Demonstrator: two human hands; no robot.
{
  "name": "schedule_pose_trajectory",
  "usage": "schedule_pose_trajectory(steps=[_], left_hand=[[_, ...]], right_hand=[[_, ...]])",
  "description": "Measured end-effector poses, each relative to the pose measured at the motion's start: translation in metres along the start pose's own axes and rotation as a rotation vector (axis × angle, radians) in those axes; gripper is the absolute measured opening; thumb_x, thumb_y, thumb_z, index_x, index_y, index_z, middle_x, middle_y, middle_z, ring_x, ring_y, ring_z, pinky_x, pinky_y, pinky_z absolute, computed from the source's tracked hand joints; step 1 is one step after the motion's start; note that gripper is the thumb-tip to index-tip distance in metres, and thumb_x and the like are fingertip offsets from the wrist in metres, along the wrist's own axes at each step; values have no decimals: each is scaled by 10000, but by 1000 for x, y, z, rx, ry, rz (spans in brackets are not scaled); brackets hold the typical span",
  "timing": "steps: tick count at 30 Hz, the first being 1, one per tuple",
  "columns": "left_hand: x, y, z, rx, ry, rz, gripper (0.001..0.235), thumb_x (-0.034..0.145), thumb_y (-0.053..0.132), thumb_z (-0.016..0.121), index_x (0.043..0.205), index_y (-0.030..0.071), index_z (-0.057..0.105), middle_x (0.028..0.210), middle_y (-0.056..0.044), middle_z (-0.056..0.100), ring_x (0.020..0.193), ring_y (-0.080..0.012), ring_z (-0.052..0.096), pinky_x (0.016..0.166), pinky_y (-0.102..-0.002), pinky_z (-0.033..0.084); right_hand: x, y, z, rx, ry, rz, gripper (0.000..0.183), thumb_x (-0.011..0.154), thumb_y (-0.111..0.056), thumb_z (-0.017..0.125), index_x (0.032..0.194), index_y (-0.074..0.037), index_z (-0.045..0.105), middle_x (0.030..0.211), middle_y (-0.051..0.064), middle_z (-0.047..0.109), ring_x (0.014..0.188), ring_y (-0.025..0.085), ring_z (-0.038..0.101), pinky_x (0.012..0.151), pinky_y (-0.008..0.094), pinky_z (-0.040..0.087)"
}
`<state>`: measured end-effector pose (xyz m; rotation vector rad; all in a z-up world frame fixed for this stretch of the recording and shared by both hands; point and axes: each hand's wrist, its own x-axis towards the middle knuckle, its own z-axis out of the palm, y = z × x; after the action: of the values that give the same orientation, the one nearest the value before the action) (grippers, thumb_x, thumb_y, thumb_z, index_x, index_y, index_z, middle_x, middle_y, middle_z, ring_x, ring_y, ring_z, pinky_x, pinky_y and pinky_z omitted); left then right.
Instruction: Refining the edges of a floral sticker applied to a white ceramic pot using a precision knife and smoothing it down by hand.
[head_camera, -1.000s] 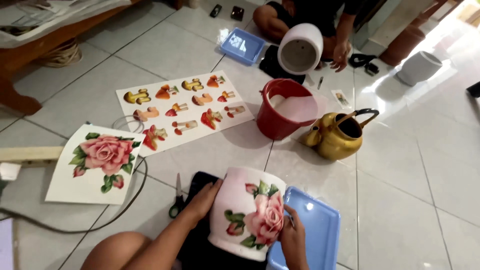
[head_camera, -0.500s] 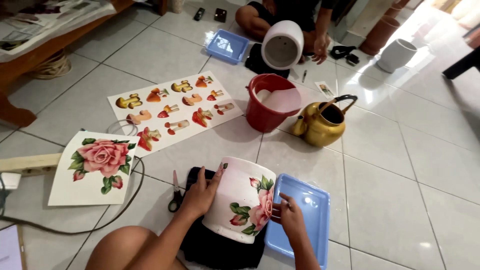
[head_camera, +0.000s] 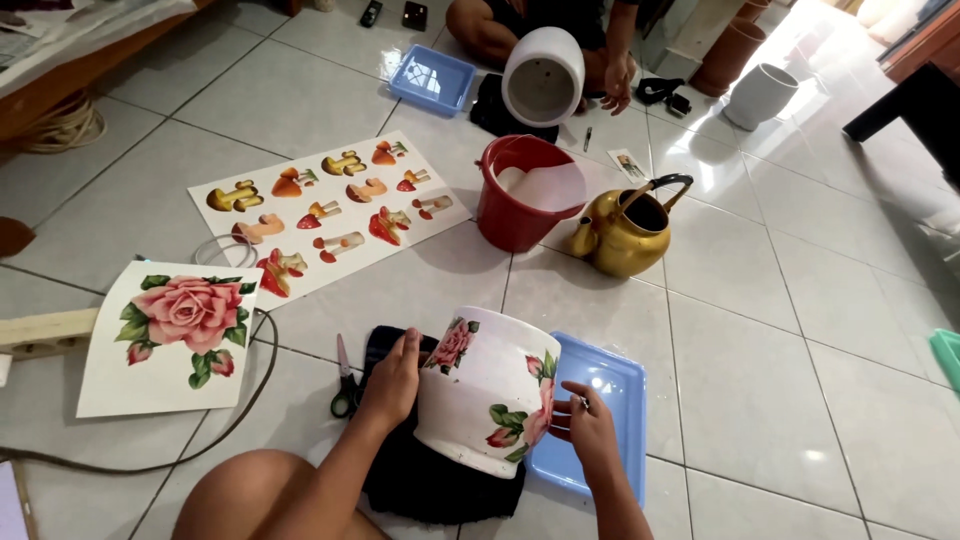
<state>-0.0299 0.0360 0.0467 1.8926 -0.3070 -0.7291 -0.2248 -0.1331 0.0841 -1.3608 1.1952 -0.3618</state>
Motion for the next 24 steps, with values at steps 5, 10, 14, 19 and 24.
schedule_pose_trajectory(steps=[5,10,14,19,24], left_hand=[[9,-7,-5,-36,-60,-79,838,878,645,178,1152,57,709,1233,-102,690,1156,-279,624,992,-333,442],[14,-6,-8,-127,-113,-159,853,891,643,164,1193,43,690,1305,-105,648,1210,-255,583,1032,-336,414],[47,-41,-6,-282,-53,-195,843,899,633,166,1323,28,572,1242,-138,649,1075,-269,625,917,-371,461],[-3,12,-14,-31,117,247,553,958,450,324,1263,58,567,1252,-110,634,1131,-263,596,957,-344,441],[13,-12,6,-237,109,257,661,926,519,327,1361,45,478,1420,-117,505,1319,-244,475,1088,-340,349]], right_hand=[[0,-3,3,-10,10,2,352,1013,-64,336,1265,28,564,1037,246,680,879,311,669,802,403,568],[0,-4,5,-85,18,-55,328,1012,-82,366,1243,5,581,1023,222,707,859,286,695,774,383,585],[1,0,6,-129,8,-153,322,1023,-114,365,1264,-21,556,977,179,720,823,252,697,724,362,571],[3,4,11,-108,6,-155,323,1023,-153,366,1282,-48,528,1033,163,715,881,249,696,748,367,567],[35,46,23,36,-85,-85,301,1020,-166,413,1223,-3,563,962,163,626,766,227,579,654,378,547]])
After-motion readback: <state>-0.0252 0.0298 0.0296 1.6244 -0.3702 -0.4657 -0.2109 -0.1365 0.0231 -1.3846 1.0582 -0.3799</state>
